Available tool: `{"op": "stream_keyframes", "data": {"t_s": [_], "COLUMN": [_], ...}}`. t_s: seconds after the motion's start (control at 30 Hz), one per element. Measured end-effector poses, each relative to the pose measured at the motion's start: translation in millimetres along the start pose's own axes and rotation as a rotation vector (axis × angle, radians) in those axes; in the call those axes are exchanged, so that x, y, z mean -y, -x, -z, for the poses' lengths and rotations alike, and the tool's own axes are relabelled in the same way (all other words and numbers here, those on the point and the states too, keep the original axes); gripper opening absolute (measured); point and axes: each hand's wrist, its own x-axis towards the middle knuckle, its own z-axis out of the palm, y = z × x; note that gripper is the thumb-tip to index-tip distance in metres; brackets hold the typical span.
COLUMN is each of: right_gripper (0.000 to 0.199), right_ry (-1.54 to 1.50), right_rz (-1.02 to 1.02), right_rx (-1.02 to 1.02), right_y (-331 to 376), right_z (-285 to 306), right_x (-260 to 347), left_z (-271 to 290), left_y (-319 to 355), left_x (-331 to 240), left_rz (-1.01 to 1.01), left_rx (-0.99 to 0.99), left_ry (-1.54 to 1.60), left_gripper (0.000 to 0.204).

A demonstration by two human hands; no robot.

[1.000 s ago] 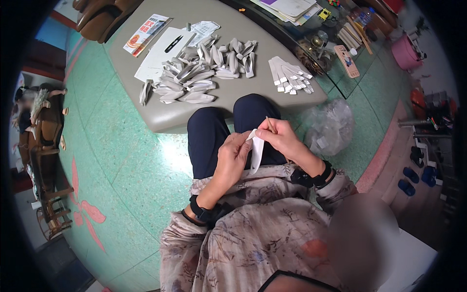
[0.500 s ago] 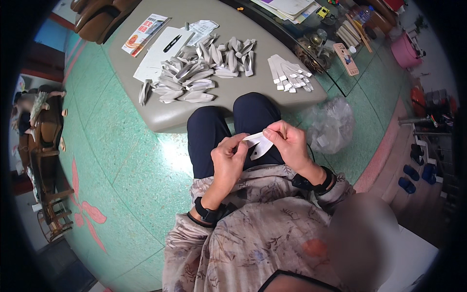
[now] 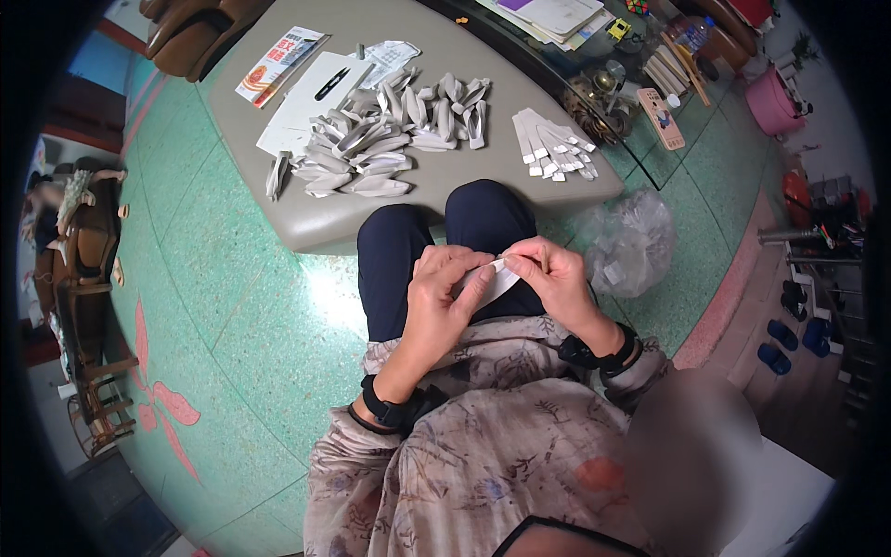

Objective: The person folds white paper pieces and uses a wooden stick to press or shape them. The person repeatedly handles individual pieces, folding and shaping them one at a time while seated at a table with many similar parts.

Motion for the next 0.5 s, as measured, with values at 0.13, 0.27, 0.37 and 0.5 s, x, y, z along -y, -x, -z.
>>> {"op": "stream_keyframes", "data": {"t_s": [0.13, 0.27, 0.37, 0.5], "right_gripper": [0.009, 0.009, 0.01, 0.01], "right_ry": [-0.03, 0.007, 0.06, 0.142], "right_rz": [-0.044, -0.01, 0.026, 0.062], "right_rx": [0.032, 0.023, 0.018, -0.009], "right_y": [0.8, 0.5, 0.7, 2.9], "right_z": [1.9, 0.9, 0.1, -3.7], "right_x": [3.8, 7.6, 5.0, 3.1], "left_z": [-0.4, -2.4, -4.3, -6.4], "left_y": [-0.2, 1.0, 2.3, 2.6], "left_x": [0.8, 2.0, 3.3, 4.3], "left_rz": [0.033, 0.045, 0.029, -0.001], "left_rx": [-0.001, -0.004, -0.027, -0.044], "left_ry": [0.049, 0.07, 0.054, 0.028], "left_gripper": [0.012, 0.012, 0.011, 0.01]}}
